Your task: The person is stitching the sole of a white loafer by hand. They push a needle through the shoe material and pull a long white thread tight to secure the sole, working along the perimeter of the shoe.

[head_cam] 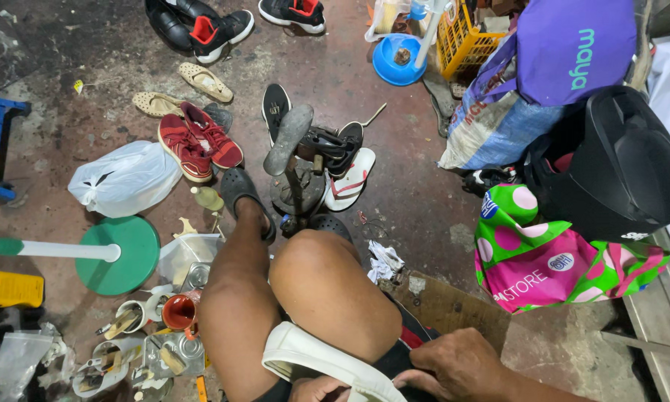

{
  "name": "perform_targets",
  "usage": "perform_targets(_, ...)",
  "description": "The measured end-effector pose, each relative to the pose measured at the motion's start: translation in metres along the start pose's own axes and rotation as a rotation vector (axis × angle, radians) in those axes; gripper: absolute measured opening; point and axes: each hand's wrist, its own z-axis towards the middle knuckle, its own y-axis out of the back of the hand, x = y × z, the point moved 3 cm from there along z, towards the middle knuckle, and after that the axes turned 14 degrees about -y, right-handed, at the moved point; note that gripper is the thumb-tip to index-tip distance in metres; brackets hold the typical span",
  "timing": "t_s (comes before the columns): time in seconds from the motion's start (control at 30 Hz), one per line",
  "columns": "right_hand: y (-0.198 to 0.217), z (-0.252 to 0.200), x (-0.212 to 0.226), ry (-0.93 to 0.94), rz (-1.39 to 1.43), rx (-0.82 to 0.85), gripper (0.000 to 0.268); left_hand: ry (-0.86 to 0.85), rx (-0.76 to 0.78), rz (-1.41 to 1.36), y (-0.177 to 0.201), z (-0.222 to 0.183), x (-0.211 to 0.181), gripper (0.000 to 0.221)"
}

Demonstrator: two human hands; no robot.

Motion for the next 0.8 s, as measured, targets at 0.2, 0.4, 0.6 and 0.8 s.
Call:
perform_targets(0.2, 0.027, 0.003, -0.001, 0.023, 0.194, -0.115, 0.031, -0.038, -0.573, 0.323, 0.041, 0.014, -0.131, 0.009)
perform_targets(0.4, 0.023, -0.01, -0.002, 0.008, 0.316, 0.099, 0.035, -0.291, -0.304, 0.595, 0.019, 0.062, -0.273, 0.023)
perform_targets(0.6, 0.039, -0.004, 0.01, 0.061, 0.407, 0.107, 0.029, -0.278, -0.097, 0.686, -0.002, 0.114, -0.288, 0.024)
perform_targets(0.8, 0.033, -0.004, 0.003, 0.123, 0.388, 0.177, 0.03, -0.243, -0.076, 0.556, 0.0, 0.111, -0.273, 0.011)
